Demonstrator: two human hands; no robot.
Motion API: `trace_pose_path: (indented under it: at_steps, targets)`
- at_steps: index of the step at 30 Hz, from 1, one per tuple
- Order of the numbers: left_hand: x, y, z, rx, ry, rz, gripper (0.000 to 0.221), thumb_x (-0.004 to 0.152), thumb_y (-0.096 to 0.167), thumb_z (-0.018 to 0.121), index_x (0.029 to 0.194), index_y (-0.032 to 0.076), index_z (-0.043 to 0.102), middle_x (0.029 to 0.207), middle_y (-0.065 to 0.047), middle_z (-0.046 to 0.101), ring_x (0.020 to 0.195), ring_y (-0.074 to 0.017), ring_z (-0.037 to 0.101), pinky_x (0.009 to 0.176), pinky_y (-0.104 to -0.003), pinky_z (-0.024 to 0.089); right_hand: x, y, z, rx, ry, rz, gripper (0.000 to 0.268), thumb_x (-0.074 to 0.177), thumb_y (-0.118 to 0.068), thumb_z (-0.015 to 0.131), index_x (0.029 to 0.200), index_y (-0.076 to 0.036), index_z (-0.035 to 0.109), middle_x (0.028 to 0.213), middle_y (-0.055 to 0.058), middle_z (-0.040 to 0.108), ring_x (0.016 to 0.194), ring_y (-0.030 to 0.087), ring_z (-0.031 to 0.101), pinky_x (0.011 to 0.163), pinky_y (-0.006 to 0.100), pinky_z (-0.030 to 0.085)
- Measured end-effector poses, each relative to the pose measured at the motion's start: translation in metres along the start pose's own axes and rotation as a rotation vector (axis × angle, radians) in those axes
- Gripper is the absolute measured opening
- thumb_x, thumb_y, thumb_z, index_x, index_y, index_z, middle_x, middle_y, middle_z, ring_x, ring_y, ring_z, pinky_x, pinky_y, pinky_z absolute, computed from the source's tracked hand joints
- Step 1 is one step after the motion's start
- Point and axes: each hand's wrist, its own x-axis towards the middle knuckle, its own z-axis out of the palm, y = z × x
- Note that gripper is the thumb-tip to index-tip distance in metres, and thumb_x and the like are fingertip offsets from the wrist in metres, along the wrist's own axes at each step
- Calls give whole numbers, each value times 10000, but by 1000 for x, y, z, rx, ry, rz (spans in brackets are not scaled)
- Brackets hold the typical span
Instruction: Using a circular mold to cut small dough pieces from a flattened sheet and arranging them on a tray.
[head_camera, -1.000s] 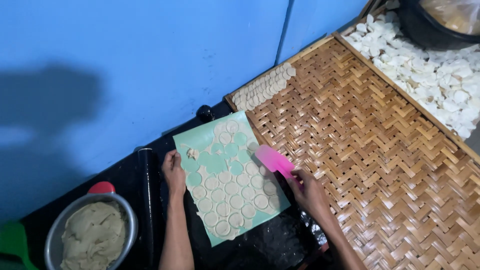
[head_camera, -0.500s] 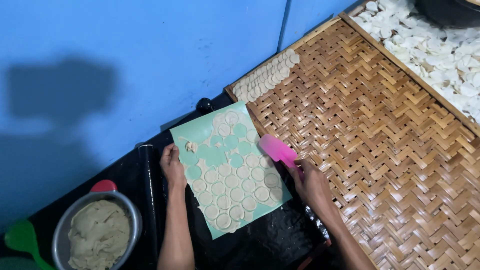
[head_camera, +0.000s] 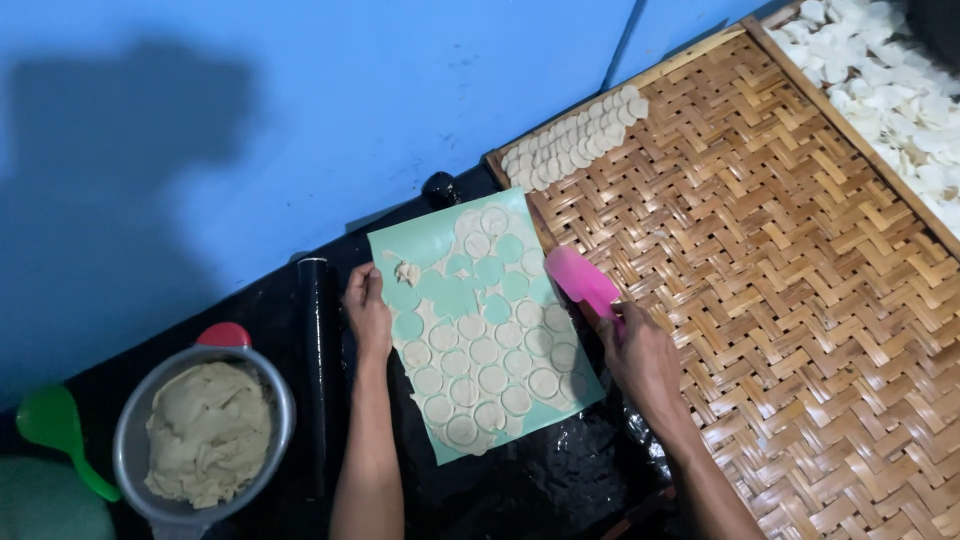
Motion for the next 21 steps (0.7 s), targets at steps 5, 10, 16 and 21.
trace_pose_path:
  at_steps: [5, 10, 16, 21]
  targets:
    - [-3, 10, 3, -28, -14, -5, 197, 1077, 148, 521, 1142, 15, 651, 1020, -22, 693, 903, -78, 610, 822, -257, 487, -5, -4, -2, -106, -40, 111, 333, 966, -298, 623, 1163, -36, 683, 1028, 231, 738, 768, 412, 731, 669, 504, 573]
    - [-7, 12, 1, -29, -16, 1, 195, 1081, 140, 523, 1132, 11, 660, 1027, -20, 691, 916, -75, 607, 837, -252, 483, -6, -7, 1, -105, -98, 141, 361, 974, -305, 613, 1179, -11, 656, 1082, 243, 716, 724, 419, 731, 622, 512, 569]
    - [-16, 14, -6, -7, 34, 3, 173, 1071, 120, 533, 1104, 7, 659, 1011, -24, 682, 914, -82, 601, 843, -258, 486, -4, -17, 2, -124, -108, 124, 322, 977, -273, 591, 1146, -6, 652, 1041, 240, 721, 750, 412, 719, 641, 518, 563]
    - [-23, 27, -8, 22, 57, -46, 179, 1074, 127, 511, 1111, 18, 649, 1015, -26, 679, 907, -85, 601, 824, -260, 485, 1, -12, 14, -176, -106, 53, 311, 973, -293, 599, 1123, -30, 668, 935, 240, 727, 704, 418, 708, 661, 520, 548]
